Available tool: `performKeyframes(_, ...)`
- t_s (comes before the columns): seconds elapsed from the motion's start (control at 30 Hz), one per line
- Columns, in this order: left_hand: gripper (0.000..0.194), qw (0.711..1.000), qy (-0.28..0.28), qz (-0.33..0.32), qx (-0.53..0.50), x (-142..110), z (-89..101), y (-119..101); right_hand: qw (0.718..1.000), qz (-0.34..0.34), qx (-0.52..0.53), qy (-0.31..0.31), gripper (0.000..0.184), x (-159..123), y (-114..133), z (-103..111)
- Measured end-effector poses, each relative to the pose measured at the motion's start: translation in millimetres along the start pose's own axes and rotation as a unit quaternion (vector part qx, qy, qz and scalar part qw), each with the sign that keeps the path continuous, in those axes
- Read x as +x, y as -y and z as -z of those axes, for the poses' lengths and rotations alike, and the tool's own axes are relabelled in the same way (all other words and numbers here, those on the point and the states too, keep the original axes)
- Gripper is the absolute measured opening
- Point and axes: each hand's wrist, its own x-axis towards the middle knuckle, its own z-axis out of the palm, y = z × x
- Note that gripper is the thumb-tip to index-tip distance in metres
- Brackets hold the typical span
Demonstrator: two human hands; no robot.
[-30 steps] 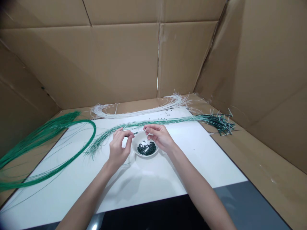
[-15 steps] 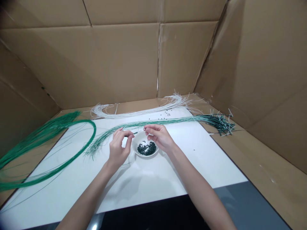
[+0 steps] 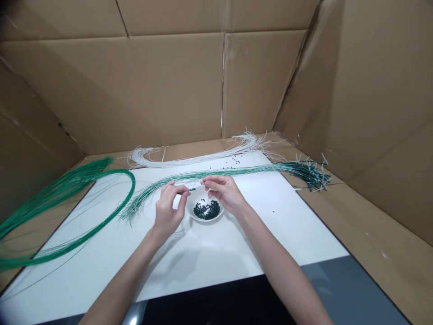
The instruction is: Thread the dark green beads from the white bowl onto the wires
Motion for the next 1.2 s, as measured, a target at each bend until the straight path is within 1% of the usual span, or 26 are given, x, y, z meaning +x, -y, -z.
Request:
performKeyframes(0.27, 0.009, 1.0, -0.016, 0.013, 0.011, -0.8, -0.1, 0.9, 1.0, 0.002, -0.01, 0.008, 0.01, -1.0, 2.2, -2.3)
performKeyframes(0.53, 0.01, 0.999, -0.034, 0.015, 0.008, 0.7, 0.1, -0.5, 1.0, -0.004, -0.01, 0.021, 0.009, -0.6, 1.0, -0.1)
performKeyframes(0.8, 0.01, 0.999, -0.031, 0.017, 0.005, 0.7, 0.5, -0.4, 1.0, 0.018, -0.003, 0.0, 0.011, 0.6, -0.5, -1.2)
performKeyframes(0.9, 0.01, 0.999, -0.03, 0.014, 0.01, 0.8, 0.5, -0.2, 1.0, 0.024, -0.01, -0.009, 0.015, 0.6, -0.2, -0.7)
performKeyframes(1.2, 0.01, 0.999, -0.029, 0.003, 0.035, 1.4, 1.4, 0.0, 0.999, 0.015, -0.028, -0.029, 0.024, 0.3, 0.2, 0.4)
